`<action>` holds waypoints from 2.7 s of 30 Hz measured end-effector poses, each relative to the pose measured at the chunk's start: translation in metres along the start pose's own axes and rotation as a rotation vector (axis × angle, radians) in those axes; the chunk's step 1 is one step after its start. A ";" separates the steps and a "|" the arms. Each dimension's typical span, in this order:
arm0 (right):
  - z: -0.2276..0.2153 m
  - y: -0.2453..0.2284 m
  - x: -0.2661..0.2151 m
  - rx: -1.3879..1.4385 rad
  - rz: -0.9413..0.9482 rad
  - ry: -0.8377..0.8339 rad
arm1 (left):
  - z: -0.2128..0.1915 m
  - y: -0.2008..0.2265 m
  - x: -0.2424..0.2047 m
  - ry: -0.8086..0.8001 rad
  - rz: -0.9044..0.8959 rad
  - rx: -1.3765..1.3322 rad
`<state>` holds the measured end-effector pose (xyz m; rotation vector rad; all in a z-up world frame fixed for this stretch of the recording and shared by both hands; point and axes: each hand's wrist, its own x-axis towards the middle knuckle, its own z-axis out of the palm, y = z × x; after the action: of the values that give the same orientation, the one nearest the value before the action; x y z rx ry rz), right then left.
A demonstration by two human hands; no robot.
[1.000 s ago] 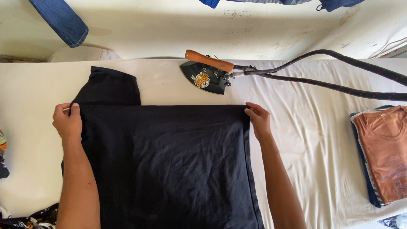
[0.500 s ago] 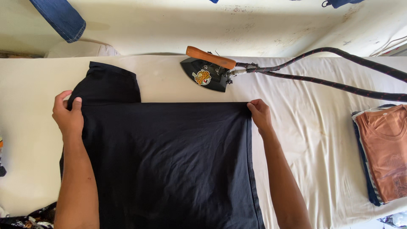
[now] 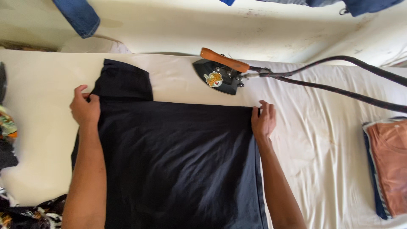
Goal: The person folds a black shirt on a bed and then uses a steam iron to press the garment.
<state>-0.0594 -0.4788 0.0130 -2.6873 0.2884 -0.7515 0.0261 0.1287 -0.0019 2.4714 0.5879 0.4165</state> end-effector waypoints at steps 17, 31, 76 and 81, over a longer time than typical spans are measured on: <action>0.212 -0.312 0.020 0.456 -0.126 -0.396 | 0.032 0.056 0.070 -0.262 -0.074 -0.114; 0.200 -0.330 0.050 0.573 0.115 -0.467 | 0.049 0.067 0.123 -0.426 0.099 -0.265; 0.064 -0.305 -0.096 0.249 -0.562 -0.346 | -0.024 0.033 -0.059 -0.006 0.788 0.031; 0.053 -0.251 -0.093 -0.024 -0.615 -0.301 | -0.029 0.020 -0.062 -0.182 0.735 0.300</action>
<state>-0.0836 -0.2068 0.0201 -2.8710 -0.6297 -0.4737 -0.0326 0.0960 0.0229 2.9181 -0.3876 0.3837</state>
